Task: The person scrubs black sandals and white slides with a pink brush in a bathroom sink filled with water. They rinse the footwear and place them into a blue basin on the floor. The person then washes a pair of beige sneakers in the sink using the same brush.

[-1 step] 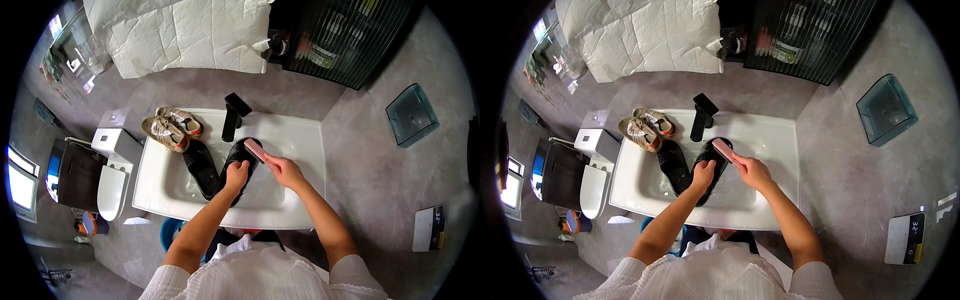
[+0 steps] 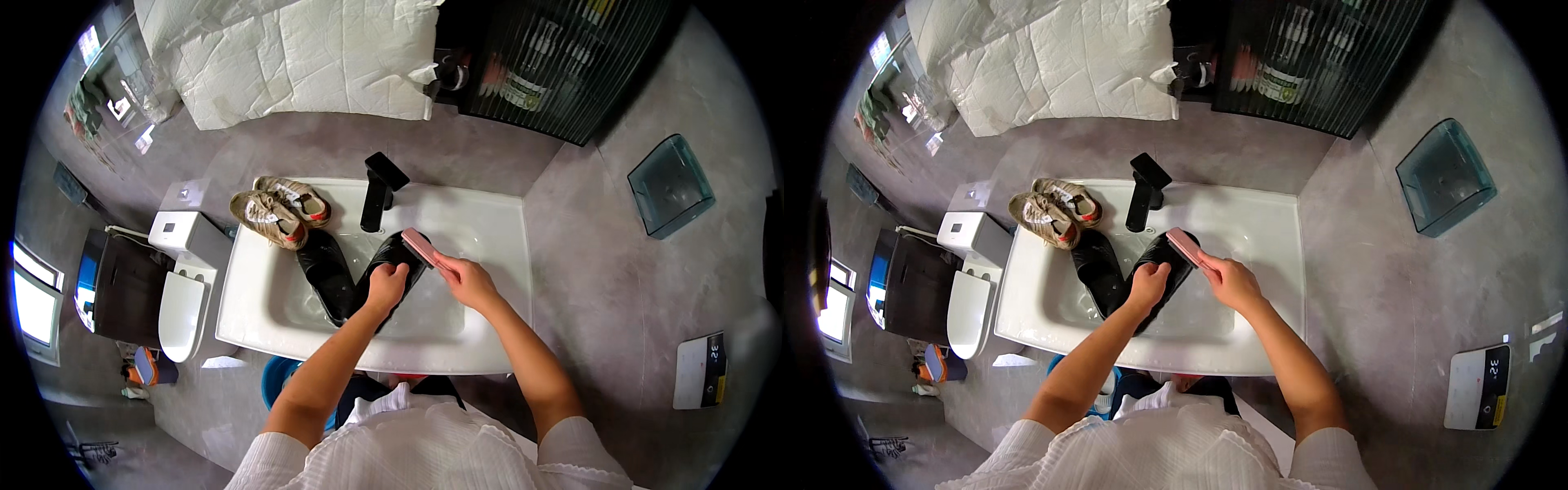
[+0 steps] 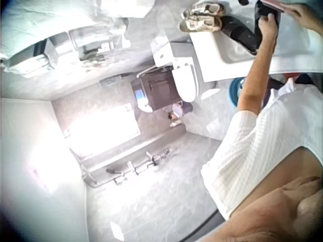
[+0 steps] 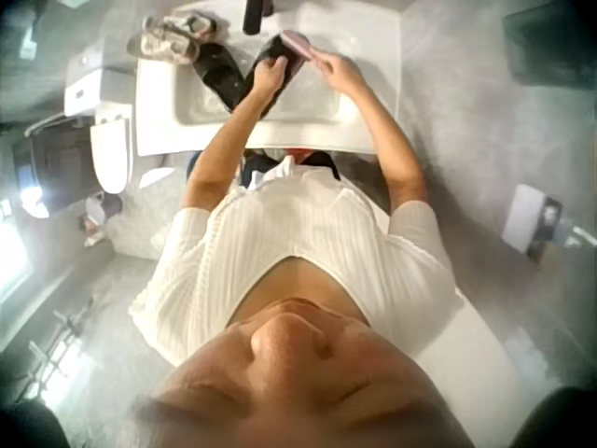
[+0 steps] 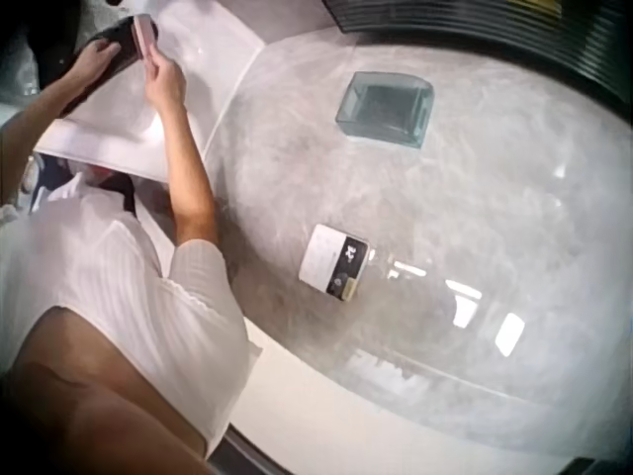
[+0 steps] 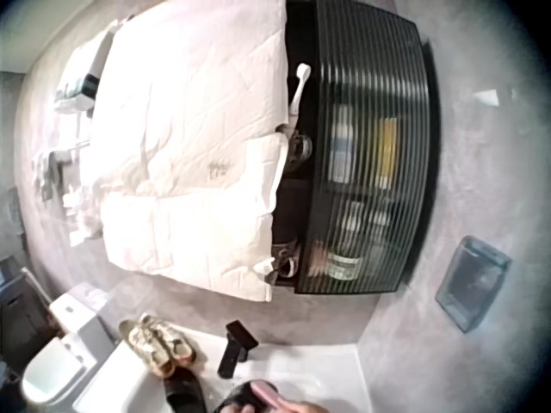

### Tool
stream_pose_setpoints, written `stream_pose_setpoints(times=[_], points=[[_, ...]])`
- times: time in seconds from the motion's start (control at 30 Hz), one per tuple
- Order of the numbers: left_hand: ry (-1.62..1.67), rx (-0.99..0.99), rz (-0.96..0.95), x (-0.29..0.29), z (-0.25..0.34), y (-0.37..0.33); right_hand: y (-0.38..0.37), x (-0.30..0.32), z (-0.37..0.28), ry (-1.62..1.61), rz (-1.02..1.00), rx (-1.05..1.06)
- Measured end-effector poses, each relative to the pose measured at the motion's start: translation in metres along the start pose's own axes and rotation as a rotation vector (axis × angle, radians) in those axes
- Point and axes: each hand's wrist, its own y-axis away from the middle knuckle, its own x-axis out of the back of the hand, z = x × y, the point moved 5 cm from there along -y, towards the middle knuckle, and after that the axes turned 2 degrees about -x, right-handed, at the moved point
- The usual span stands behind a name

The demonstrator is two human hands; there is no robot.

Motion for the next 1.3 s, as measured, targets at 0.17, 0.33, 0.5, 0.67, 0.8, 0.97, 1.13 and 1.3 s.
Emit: stream_pose_setpoints(times=[0.17, 0.33, 0.5, 0.67, 0.8, 0.97, 1.13, 1.3], points=[[-0.422, -0.216, -0.203, -0.006, -0.037, 0.002, 0.026, -0.024, 0.033, 0.072, 0.004, -0.248], [-0.158, -0.083, -0.247, -0.016, -0.086, 0.008, 0.053, -0.074, 0.089, -0.063, -0.032, -0.635], [0.223, 0.071, -0.379, -0.026, -0.094, 0.009, 0.058, -0.075, 0.017, -0.043, 0.05, -0.056], [0.209, 0.023, -0.27, -0.03, -0.095, 0.016, 0.035, -0.063, 0.027, 0.217, 0.136, -0.178], [-0.072, 0.112, -0.309, -0.014, -0.092, 0.012, 0.042, -0.064, 0.037, 0.141, 0.111, -0.165], [-0.803, -0.422, -0.057, 0.052, -0.015, 0.008, 0.058, -0.067, 0.077, 0.136, 0.154, -0.265], [-1.131, -0.361, -0.202, 0.071, -0.027, -0.008, 0.054, -0.074, 0.072, -0.052, 0.041, -0.266], [-1.433, -0.128, -0.508, 0.057, -0.041, -0.017, 0.057, -0.069, 0.081, -0.122, -0.001, -0.325]])
